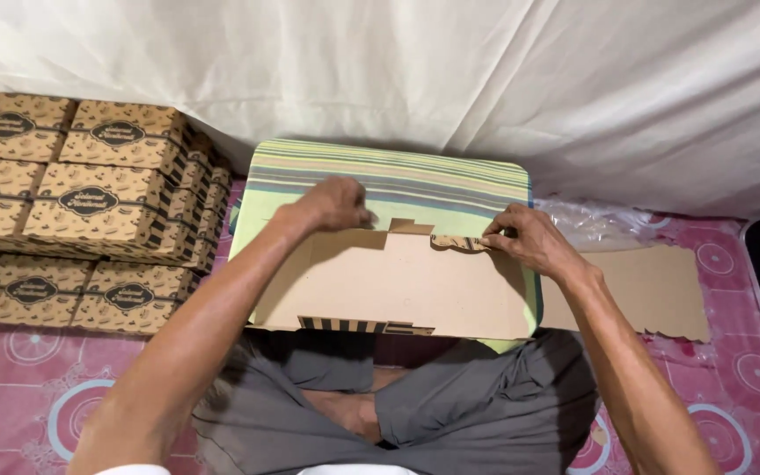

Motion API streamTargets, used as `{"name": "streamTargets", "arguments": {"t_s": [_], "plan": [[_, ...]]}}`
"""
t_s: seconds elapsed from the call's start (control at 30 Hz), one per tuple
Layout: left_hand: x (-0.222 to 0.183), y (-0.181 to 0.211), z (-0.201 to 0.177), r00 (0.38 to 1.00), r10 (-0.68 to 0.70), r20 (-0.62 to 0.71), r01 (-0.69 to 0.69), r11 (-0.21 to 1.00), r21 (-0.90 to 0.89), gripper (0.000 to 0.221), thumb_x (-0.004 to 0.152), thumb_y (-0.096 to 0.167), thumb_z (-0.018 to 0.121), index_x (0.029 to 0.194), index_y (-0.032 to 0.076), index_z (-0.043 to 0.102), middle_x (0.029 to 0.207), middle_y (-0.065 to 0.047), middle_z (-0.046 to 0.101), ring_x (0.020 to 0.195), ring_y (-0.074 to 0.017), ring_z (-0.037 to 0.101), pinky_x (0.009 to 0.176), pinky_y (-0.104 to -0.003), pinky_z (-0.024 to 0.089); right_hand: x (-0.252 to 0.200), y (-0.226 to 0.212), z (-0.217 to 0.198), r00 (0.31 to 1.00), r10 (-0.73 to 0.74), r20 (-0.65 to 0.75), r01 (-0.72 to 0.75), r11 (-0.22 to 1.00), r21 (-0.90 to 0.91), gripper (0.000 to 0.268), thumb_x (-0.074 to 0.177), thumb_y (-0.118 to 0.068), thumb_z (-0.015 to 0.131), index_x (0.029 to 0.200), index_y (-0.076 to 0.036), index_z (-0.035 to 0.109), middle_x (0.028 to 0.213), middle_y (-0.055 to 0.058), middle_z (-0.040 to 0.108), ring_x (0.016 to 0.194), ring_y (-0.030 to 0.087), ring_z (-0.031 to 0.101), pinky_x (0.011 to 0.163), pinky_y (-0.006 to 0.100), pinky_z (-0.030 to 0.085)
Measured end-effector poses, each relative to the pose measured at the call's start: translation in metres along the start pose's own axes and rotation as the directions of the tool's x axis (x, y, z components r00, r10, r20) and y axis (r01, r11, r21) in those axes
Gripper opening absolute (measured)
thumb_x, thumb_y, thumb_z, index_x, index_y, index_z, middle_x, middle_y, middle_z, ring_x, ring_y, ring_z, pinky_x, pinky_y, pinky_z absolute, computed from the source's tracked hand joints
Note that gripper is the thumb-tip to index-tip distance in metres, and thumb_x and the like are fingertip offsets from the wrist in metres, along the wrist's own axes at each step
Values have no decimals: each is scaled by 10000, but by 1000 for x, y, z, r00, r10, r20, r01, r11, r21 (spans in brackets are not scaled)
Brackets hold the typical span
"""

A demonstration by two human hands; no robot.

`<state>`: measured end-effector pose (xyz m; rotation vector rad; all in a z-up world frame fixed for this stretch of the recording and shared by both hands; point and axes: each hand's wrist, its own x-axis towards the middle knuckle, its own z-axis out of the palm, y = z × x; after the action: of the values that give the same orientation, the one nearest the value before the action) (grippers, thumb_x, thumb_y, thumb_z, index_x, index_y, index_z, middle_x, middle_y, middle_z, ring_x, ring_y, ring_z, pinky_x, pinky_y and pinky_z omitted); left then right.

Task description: Assembling small cardboard boxes by folding and tucking pre-cut sheets.

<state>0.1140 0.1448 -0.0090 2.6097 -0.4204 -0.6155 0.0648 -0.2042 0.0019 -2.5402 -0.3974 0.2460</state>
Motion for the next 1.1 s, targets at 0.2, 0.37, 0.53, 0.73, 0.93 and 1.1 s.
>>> {"name": "streamTargets", "arguments": {"t_s": [0.2, 0.37, 0.53, 0.73, 0.93, 1.1], "plan": [[-12, -7, 61, 822, 463, -332, -277, 834, 476, 272, 968, 328, 567, 1097, 89, 544, 916, -130, 550, 903, -365, 614, 753, -467, 503, -3, 17, 13, 998, -51, -33, 52, 998, 34, 300, 801, -243, 860, 1069, -128, 786, 928, 121, 608, 893, 333, 657, 831, 457, 536], [-13, -15, 67, 684, 626, -375, -286, 703, 651, 292, 1024, 370, 453, 1050, 83, 505, 893, -101, 453, 847, -322, 527, 746, -414, 444, 2, 26, 20, 992, -129, -18, 129, 991, 19, 326, 777, -230, 861, 1061, -109, 758, 905, 131, 641, 901, 351, 677, 833, 462, 542], [-4, -21, 71, 694, 611, -381, -313, 733, 604, 264, 1006, 378, 417, 991, 118, 461, 862, -64, 405, 769, -291, 486, 712, -406, 432, 3, -19, 1, 983, -65, 172, 59, 997, 42, 242, 888, -239, 778, 1092, -108, 779, 931, 159, 717, 864, 333, 709, 814, 460, 550], [-14, -14, 56, 711, 605, -358, -381, 760, 527, 283, 1011, 383, 399, 945, 110, 437, 879, -68, 378, 721, -306, 516, 614, -419, 492, 0, -66, -9, 949, -107, 298, 124, 991, -41, 376, 948, -223, 639, 1322, -198, 611, 951, 182, 759, 872, 420, 716, 775, 529, 544], [-16, -18, 35, 774, 621, -125, -503, 722, 474, 330, 1035, 376, 318, 1045, 70, 442, 891, -126, 501, 700, -377, 655, 653, -519, 556, -24, -74, -4, 877, -257, 405, 378, 891, -253, 622, 994, -90, 494, 1535, -392, 444, 907, 83, 709, 575, 239, 615, 567, 354, 540], [-50, -15, -20, 972, 180, 148, -197, 975, 107, 567, 982, 611, 490, 1075, 70, 630, 935, -228, 706, 1003, -440, 700, 886, -531, 545, -30, -52, -6, 888, -359, 287, 445, 827, -343, 542, 1007, -109, 501, 1461, -404, 488, 849, 66, 631, 497, 259, 609, 504, 369, 554]]}}
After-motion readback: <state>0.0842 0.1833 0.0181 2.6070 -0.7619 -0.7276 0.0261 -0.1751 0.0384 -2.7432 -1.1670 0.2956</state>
